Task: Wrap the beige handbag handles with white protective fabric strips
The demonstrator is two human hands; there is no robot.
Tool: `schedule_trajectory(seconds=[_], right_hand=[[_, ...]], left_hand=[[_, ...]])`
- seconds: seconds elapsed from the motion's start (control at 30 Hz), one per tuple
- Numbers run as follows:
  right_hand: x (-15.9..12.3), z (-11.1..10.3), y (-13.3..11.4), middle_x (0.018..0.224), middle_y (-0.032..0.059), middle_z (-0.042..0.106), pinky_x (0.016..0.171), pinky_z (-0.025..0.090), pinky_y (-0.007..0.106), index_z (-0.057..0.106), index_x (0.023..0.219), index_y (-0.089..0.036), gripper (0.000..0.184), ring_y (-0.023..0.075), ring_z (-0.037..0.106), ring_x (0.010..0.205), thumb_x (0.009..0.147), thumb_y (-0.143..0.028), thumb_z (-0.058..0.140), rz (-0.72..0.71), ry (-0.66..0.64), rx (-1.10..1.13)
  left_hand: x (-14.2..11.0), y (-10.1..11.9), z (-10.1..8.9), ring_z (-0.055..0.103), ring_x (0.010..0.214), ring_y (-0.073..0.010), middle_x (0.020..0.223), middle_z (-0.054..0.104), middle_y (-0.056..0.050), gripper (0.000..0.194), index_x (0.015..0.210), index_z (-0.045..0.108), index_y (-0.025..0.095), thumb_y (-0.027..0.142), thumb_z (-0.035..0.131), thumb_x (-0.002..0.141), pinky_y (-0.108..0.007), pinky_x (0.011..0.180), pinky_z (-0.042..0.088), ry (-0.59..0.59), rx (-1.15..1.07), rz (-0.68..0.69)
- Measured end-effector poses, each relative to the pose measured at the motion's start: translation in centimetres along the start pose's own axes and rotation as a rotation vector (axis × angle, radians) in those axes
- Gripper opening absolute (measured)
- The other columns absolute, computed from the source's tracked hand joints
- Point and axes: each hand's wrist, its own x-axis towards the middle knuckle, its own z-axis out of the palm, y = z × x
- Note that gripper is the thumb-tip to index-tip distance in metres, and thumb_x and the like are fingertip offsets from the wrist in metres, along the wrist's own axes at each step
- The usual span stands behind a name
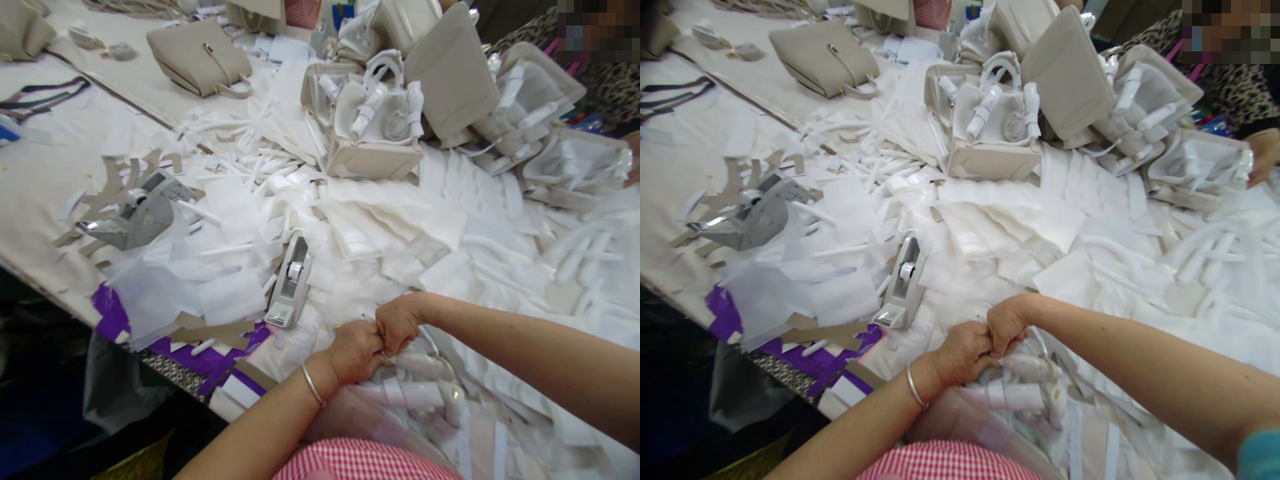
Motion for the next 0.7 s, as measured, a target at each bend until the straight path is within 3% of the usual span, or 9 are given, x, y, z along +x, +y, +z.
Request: schedule_trajectory(seconds=[0.23,0.37,0.5,0.7], right_hand=[[0.4,0.1,0.0,0.051,-0.0047,0.048,0.043,0.033,0.026,0.054,0.06,-0.018,0.039,0.0107,0.04,0.043,0.061,-0.053,0.072,0.127,-0.043,0.05],[0.6,0.6,1.7,0.049,-0.0056,0.048,0.038,0.028,0.022,0.055,0.06,-0.017,0.044,0.0085,0.037,0.04,0.055,-0.054,0.079,0.025,-0.04,0.249],[0.9,1.3,4.4,0.051,-0.0053,0.054,0.038,0.033,0.019,0.058,0.062,-0.015,0.042,0.0076,0.042,0.041,0.054,-0.049,0.082,-0.157,-0.054,0.512],[0.9,1.7,5.6,0.053,-0.0048,0.058,0.042,0.038,0.018,0.068,0.073,-0.013,0.033,0.0071,0.047,0.043,0.059,-0.04,0.08,-0.245,0.05,0.54]], left_hand=[[0.0,0.1,-0.1,0.062,0.081,-0.0193,0.086,0.069,-0.007,0.023,0.087,0.072,0.015,0.037,0.065,0.085,-0.03,0.074,0.05,0.003,0.021,-0.015],[-0.1,0.3,-0.4,0.06,0.077,-0.0173,0.08,0.066,-0.006,0.025,0.084,0.071,0.015,0.038,0.061,0.088,-0.028,0.072,0.048,0.0,0.017,0.009],[-0.2,0.6,-0.7,0.057,0.072,-0.0163,0.076,0.062,-0.005,0.029,0.085,0.071,0.017,0.043,0.058,0.09,-0.028,0.068,0.045,-0.001,0.045,-0.005],[-0.1,0.6,-0.6,0.054,0.07,-0.0154,0.073,0.059,-0.004,0.035,0.079,0.069,0.016,0.046,0.055,0.091,-0.027,0.065,0.042,-0.029,0.085,-0.015]])
